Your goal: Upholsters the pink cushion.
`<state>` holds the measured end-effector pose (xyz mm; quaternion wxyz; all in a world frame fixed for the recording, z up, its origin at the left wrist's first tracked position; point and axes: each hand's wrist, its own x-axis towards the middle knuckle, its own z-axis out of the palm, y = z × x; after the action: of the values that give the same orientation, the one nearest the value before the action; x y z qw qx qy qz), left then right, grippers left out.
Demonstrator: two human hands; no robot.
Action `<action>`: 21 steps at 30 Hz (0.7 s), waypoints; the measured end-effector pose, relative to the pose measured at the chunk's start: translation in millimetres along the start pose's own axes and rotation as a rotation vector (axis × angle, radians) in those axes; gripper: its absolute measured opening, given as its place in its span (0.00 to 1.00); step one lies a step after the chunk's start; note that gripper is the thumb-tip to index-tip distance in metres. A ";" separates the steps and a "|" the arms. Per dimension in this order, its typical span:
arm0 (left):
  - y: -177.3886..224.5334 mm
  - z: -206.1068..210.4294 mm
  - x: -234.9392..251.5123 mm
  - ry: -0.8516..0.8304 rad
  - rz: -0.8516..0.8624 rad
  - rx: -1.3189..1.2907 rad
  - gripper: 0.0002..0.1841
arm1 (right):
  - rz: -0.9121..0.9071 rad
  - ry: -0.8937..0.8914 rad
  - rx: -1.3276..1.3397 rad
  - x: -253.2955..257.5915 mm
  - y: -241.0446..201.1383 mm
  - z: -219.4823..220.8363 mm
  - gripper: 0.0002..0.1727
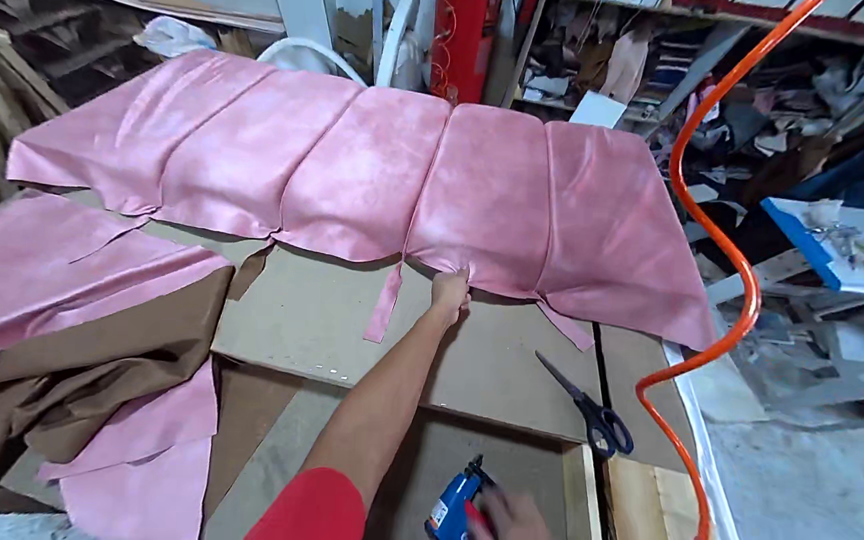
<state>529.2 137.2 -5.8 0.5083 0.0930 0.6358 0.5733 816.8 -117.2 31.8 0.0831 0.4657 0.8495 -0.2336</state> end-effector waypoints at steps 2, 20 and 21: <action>-0.9 -4.4 -6.3 0.006 0.060 0.174 0.24 | -0.088 0.314 -0.034 65.2 -17.0 -30.3 0.25; 52.2 -43.3 9.4 -0.221 0.237 0.841 0.23 | -0.403 0.954 -0.131 378.7 -8.2 -69.1 0.10; 48.3 -52.9 10.8 -0.126 0.552 1.034 0.20 | -0.392 0.950 -0.125 380.5 -7.7 -73.2 0.10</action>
<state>461.9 126.9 19.0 0.2659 0.5248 0.7536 0.2932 605.8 200.3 -38.0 -0.3295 0.3465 0.8772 0.0438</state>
